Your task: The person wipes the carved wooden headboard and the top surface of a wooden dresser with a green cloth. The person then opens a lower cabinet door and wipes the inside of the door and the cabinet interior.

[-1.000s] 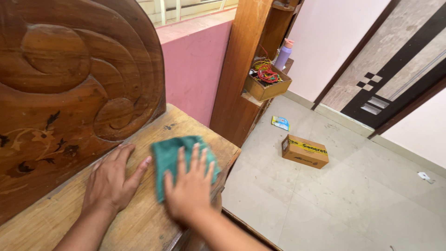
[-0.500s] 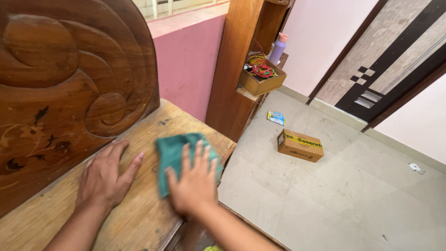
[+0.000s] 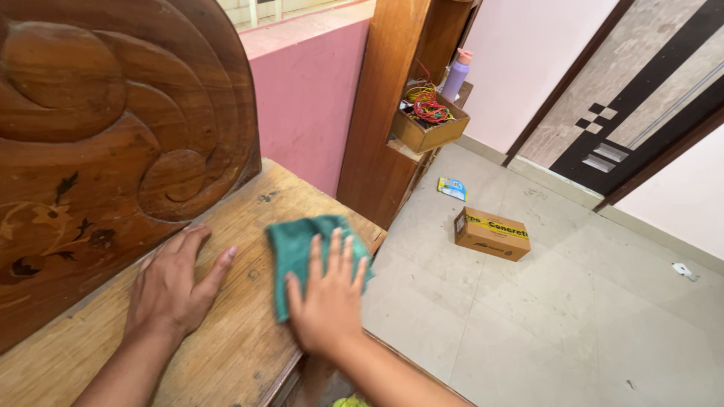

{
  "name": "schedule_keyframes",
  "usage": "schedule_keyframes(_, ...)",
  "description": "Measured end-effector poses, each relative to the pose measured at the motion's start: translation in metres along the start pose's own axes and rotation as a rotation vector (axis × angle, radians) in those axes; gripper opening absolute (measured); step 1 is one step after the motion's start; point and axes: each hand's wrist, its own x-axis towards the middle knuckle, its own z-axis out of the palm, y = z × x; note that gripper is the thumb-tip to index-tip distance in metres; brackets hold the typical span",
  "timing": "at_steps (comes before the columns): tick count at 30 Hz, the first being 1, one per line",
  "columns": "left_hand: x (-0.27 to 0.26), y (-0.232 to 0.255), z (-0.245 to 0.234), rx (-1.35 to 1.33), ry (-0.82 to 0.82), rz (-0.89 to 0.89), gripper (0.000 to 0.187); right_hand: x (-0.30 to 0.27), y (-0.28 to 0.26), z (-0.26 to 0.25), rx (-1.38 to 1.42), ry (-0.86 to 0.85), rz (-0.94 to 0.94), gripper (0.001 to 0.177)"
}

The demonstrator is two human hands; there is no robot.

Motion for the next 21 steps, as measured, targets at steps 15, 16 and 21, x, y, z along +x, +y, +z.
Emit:
schedule_keyframes(15, -0.002, 0.002, -0.002, -0.044, 0.019, 0.009, 0.074, -0.005, -0.004, -0.009, 0.085, -0.057, -0.203, 0.079)
schedule_keyframes(16, -0.003, 0.003, -0.003, -0.042, 0.010, -0.002, 0.073, 0.003, 0.005, -0.009, 0.073, -0.040, -0.144, 0.080)
schedule_keyframes(21, -0.003, 0.007, -0.006, -0.010, -0.005, -0.012, 0.072, 0.036, 0.036, -0.010, 0.066, 0.014, 0.058, 0.082)
